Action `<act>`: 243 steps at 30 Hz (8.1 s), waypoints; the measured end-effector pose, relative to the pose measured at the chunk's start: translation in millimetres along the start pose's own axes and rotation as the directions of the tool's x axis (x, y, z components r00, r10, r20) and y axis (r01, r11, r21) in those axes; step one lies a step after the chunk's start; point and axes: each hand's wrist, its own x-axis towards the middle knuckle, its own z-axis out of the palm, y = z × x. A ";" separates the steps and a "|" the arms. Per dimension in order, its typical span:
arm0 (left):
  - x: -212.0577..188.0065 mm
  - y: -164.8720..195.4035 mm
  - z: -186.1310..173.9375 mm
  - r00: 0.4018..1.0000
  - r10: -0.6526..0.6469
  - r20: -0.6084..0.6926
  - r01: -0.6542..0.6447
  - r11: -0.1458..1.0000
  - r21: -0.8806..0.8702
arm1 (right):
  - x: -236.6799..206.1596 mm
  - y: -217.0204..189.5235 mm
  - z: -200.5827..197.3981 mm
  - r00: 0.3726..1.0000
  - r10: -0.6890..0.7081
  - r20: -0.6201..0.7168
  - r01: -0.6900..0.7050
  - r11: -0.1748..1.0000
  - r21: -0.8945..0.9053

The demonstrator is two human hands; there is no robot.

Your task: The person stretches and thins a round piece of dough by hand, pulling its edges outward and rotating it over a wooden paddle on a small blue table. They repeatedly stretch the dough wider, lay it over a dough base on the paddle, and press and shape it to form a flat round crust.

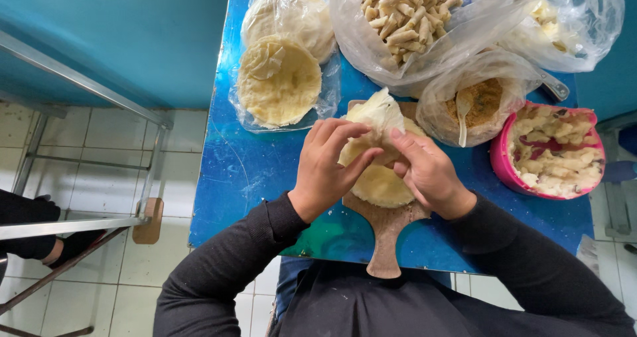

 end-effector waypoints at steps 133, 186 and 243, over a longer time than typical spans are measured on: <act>-10.1 -13.7 65.7 0.862 -0.506 -0.008 0.338 0.587 -0.736 | -19.6 -29.9 -4.3 0.701 -0.699 -0.137 0.439 0.575 -0.691; 34.7 -79.4 -22.6 0.744 -0.500 0.444 0.276 -0.375 -0.885 | 12.5 -38.3 -20.4 0.979 -0.199 0.047 0.124 0.397 -0.909; 17.1 -7.0 15.7 0.868 -0.251 0.428 0.427 0.818 -0.386 | -14.1 -16.9 -38.3 0.957 -0.289 0.015 0.267 0.860 -0.435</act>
